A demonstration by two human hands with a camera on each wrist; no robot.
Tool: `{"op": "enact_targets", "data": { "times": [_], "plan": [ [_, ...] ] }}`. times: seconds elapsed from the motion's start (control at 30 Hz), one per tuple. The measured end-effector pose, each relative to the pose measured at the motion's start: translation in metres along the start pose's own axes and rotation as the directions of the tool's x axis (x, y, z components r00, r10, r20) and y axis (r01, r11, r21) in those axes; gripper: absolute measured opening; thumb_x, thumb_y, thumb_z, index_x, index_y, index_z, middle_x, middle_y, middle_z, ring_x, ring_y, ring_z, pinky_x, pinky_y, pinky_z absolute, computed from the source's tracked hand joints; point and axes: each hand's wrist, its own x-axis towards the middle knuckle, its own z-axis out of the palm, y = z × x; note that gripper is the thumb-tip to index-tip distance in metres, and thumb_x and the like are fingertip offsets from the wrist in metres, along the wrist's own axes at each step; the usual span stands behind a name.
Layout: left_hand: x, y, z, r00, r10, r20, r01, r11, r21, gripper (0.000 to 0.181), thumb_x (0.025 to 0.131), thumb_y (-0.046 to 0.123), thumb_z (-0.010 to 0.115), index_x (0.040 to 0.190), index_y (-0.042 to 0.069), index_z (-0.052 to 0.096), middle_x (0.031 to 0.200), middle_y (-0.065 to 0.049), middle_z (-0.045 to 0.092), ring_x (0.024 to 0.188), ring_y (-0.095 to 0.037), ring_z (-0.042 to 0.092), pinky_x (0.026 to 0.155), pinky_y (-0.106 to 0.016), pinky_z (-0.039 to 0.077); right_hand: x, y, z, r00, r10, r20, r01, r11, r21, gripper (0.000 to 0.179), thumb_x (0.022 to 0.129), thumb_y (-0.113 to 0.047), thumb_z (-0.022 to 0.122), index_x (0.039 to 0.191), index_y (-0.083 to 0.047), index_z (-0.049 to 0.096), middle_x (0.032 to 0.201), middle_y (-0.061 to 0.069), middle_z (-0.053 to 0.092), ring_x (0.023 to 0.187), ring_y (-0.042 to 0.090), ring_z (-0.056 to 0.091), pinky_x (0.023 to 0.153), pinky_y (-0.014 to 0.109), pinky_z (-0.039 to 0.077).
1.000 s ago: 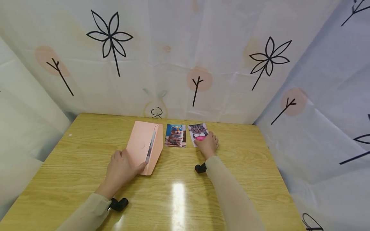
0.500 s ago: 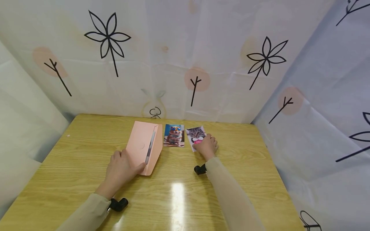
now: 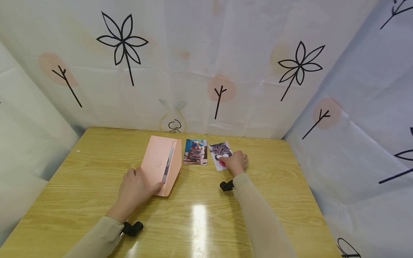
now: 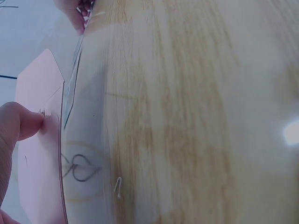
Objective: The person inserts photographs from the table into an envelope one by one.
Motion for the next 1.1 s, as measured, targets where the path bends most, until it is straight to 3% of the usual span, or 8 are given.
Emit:
{"op": "enact_targets", "data": {
  "times": [0.3,0.53,0.7,0.9,1.1],
  "plan": [
    [0.0,0.0,0.002,1.0,0.013,-0.014,-0.013,1.0,0.002,0.1,0.069,0.067,0.07,0.118,-0.017,0.045,0.102,-0.03,0.045,0.087,-0.04,0.048,0.067,-0.052,0.047,-0.002,-0.001,-0.004,0.999,0.016,0.033,-0.016,1.0,-0.013,0.075,0.075,-0.047,0.079,0.116,0.004,0.043,0.111,0.025,0.045,0.107,0.043,0.04,0.093,0.054,0.031],
    [0.0,0.0,0.001,1.0,0.007,-0.001,-0.007,1.0,-0.001,0.101,0.07,0.067,0.069,0.12,-0.017,0.045,0.104,-0.03,0.044,0.089,-0.04,0.047,0.068,-0.052,0.047,-0.004,-0.003,-0.01,0.994,0.074,0.087,-0.072,0.997,-0.019,0.085,0.075,-0.046,0.079,0.126,0.008,0.038,0.121,0.03,0.04,0.113,0.044,0.037,0.097,0.055,0.031],
    [0.001,0.001,0.0,1.0,-0.004,0.017,0.004,1.0,-0.002,0.102,0.07,0.067,0.069,0.122,-0.017,0.043,0.106,-0.03,0.044,0.09,-0.04,0.047,0.069,-0.053,0.047,-0.006,-0.004,-0.011,0.993,0.084,0.082,-0.083,0.996,-0.023,0.089,0.075,-0.046,0.08,0.128,0.009,0.035,0.122,0.031,0.039,0.114,0.045,0.037,0.097,0.054,0.032],
    [0.0,0.001,0.001,1.0,-0.007,0.018,0.007,1.0,0.0,0.102,0.07,0.067,0.069,0.123,-0.017,0.043,0.106,-0.03,0.044,0.09,-0.04,0.047,0.069,-0.053,0.047,-0.009,-0.001,-0.012,0.995,0.065,0.073,-0.068,0.997,0.041,0.079,0.076,-0.04,0.08,0.123,0.005,0.036,0.119,0.025,0.047,0.111,0.043,0.044,0.093,0.052,0.037],
    [0.0,0.0,0.002,1.0,0.001,0.016,-0.001,1.0,0.001,0.103,0.07,0.067,0.069,0.122,-0.017,0.043,0.105,-0.03,0.044,0.09,-0.04,0.047,0.069,-0.052,0.047,-0.01,0.004,-0.016,0.995,-0.011,0.1,0.001,0.995,0.097,0.065,0.084,-0.03,0.074,0.124,0.007,0.039,0.116,0.024,0.05,0.103,0.034,0.048,0.09,0.046,0.04]
  ]
}}
